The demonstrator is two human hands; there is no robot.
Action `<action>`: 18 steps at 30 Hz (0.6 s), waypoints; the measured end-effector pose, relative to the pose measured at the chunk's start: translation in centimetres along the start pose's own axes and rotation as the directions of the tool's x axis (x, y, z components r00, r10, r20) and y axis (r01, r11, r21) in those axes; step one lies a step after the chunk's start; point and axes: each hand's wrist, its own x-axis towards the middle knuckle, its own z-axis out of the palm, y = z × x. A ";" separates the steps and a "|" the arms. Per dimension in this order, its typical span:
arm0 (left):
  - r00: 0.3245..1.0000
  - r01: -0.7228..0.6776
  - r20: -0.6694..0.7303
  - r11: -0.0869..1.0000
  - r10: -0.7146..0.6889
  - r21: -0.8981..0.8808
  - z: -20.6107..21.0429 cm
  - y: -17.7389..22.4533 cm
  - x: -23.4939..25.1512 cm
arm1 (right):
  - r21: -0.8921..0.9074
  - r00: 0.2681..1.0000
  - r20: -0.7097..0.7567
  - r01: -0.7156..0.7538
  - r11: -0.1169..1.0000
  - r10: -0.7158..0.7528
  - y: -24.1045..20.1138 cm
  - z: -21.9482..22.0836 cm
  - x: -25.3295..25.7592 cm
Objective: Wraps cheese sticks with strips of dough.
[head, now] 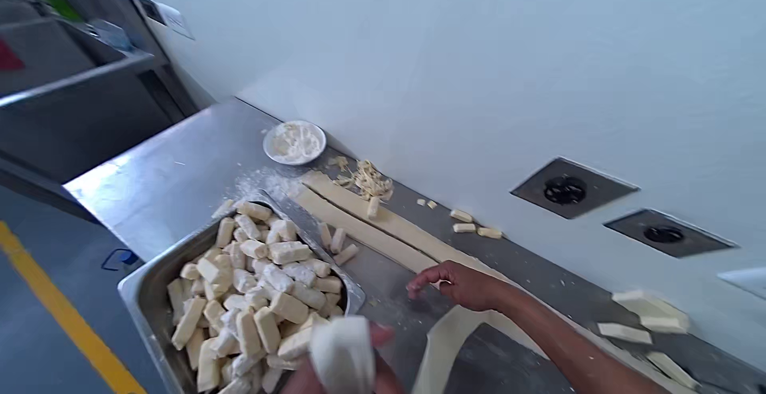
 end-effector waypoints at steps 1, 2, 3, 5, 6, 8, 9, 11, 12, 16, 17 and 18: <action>1.000 0.004 -0.006 1.000 -0.004 -0.001 -0.3 1.1 0.8 | -0.024 0.996 0.052 -0.066 0.998 0.068 0.2 -0.2 -1.8; 1.000 -0.004 -0.017 1.000 0.004 0.003 -0.4 2.1 1.7 | -0.055 0.988 0.077 -0.132 0.990 0.136 0.4 -0.3 -3.2; 0.999 -0.015 -0.029 1.000 0.016 0.019 -0.4 2.9 2.4 | -0.096 0.977 0.082 -0.190 0.977 0.198 0.8 -0.4 -4.1; 0.998 -0.037 -0.055 0.997 0.041 0.067 -0.7 4.5 3.6 | -0.208 0.953 0.072 -0.274 0.939 0.294 1.8 -0.9 -4.9; 0.996 -0.055 -0.071 0.996 0.060 0.076 -0.9 5.2 4.1 | -0.258 0.948 0.067 -0.286 0.923 0.312 2.5 -1.1 -5.2; 0.990 -0.109 -0.087 0.991 0.115 0.075 -2.2 6.9 4.9 | -0.337 0.945 0.060 -0.284 0.898 0.321 4.4 -1.6 -5.6; 0.986 -0.137 -0.090 0.988 0.143 0.073 -3.0 7.8 5.2 | -0.366 0.944 0.057 -0.283 0.886 0.325 5.3 -1.9 -5.8; 0.974 -0.186 -0.102 0.973 0.201 0.139 -4.3 9.4 5.6 | -0.380 0.950 0.045 -0.270 0.885 0.309 6.3 -2.3 -5.4; 0.966 -0.196 -0.123 0.955 0.227 0.224 -4.8 9.9 5.7 | -0.357 0.958 0.008 -0.265 0.896 0.286 6.0 -2.5 -4.9; 0.917 0.016 -0.292 0.708 0.270 0.706 -5.8 8.2 5.2 | -0.141 0.974 -0.224 -0.025 0.990 -0.007 0.6 -4.7 -1.9; 0.898 0.060 -0.310 0.611 0.313 0.789 -6.0 7.1 5.0 | -0.112 0.961 -0.256 0.076 0.991 -0.103 -1.7 -5.5 -0.9; 0.870 0.090 -0.326 0.530 0.371 0.843 -6.3 6.0 5.0 | -0.084 0.948 -0.261 0.167 0.982 -0.184 -4.1 -6.3 0.0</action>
